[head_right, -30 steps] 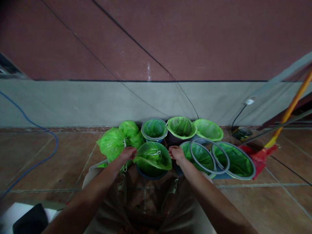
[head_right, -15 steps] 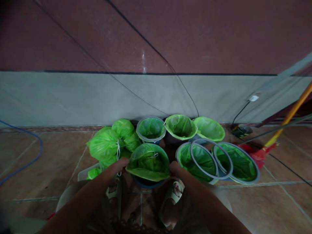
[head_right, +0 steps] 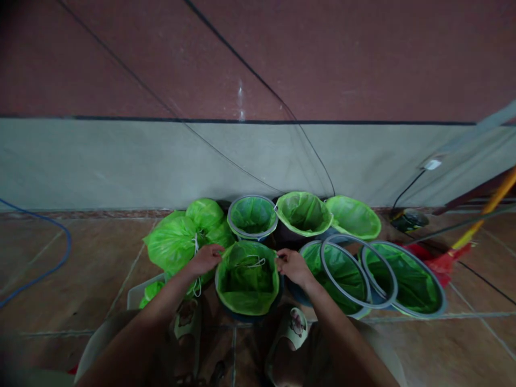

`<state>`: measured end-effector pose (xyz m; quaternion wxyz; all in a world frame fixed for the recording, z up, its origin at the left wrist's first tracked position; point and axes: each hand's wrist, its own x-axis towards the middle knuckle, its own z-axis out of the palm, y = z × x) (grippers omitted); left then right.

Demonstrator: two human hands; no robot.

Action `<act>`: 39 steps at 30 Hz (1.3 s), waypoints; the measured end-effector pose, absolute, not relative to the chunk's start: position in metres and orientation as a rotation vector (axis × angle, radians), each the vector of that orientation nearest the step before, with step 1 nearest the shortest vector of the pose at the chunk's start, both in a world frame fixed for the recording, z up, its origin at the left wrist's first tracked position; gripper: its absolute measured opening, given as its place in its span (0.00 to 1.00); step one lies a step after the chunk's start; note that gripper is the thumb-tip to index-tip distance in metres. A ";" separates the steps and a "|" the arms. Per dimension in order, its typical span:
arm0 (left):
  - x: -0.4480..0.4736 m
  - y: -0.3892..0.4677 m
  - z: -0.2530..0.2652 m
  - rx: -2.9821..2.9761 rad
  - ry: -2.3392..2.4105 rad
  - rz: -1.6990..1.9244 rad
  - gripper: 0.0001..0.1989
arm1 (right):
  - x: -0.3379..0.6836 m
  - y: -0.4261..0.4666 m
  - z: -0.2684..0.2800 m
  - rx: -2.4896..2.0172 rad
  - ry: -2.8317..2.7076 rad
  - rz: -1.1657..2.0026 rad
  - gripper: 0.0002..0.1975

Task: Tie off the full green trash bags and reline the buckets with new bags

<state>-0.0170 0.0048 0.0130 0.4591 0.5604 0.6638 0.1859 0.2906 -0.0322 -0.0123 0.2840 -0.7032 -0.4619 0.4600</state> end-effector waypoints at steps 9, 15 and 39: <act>0.003 0.038 -0.001 1.418 2.001 0.325 0.23 | 0.281 -0.002 -0.038 -2.345 -1.467 0.911 0.22; 0.024 0.038 -0.032 1.421 1.888 0.314 0.20 | 0.274 0.004 -0.056 -2.304 -1.418 0.927 0.17; -0.029 0.036 0.011 1.618 1.983 0.415 0.24 | 0.288 0.004 -0.014 -2.034 -1.303 0.945 0.25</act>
